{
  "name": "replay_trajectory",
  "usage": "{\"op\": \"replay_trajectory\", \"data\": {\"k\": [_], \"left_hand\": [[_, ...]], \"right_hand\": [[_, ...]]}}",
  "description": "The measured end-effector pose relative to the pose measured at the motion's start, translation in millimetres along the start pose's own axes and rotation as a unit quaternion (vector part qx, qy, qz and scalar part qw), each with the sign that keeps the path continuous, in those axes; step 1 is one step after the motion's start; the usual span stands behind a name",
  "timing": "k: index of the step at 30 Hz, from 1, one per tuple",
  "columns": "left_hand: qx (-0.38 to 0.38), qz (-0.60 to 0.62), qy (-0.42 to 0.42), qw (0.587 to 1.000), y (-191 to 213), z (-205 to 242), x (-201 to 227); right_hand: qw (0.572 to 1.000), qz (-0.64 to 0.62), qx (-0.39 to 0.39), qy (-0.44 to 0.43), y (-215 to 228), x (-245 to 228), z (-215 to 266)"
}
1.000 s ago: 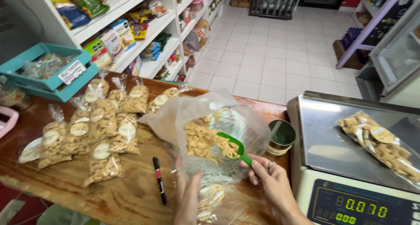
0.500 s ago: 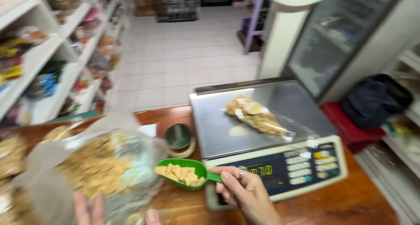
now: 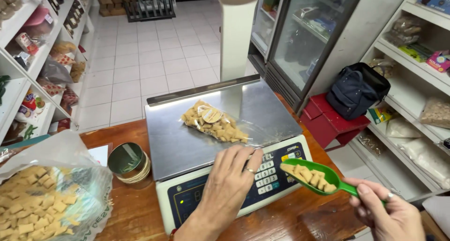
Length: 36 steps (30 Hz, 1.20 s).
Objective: Weighing and packaging small snack items into plastic bags and applying labels.
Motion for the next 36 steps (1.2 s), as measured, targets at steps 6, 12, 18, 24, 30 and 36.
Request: {"op": "replay_trajectory", "data": {"k": [6, 12, 18, 24, 30, 36], "left_hand": [[-0.030, -0.079, -0.054, 0.995, -42, -17, -21], [-0.043, -0.049, -0.057, 0.996, -29, -35, -41], [0.025, -0.049, -0.074, 0.996, -26, -31, -42], [0.086, -0.011, -0.026, 0.996, -25, -38, -79], [0.137, 0.014, 0.050, 0.989, -15, -64, -95], [0.098, -0.019, 0.044, 0.994, -56, -50, -76]], "right_hand": [[0.999, -0.036, -0.029, -0.024, -61, -33, -7], [0.991, -0.079, -0.109, -0.013, -118, -54, -23], [0.983, -0.004, -0.179, 0.045, -171, -93, -48], [0.848, 0.297, -0.233, 0.373, -234, -204, -30], [0.737, 0.365, -0.276, 0.497, -249, -252, -42], [0.714, 0.401, -0.228, 0.527, -206, -243, -32]]}}
Point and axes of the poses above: each hand's wrist, its own z-axis away from the middle knuckle, its own y-axis out of the back of the hand, x = y × z, the point moved 8 cm from there along -z, towards the middle knuckle, and after that the axes turned 4 degrees about x, right-handed, at the moved point
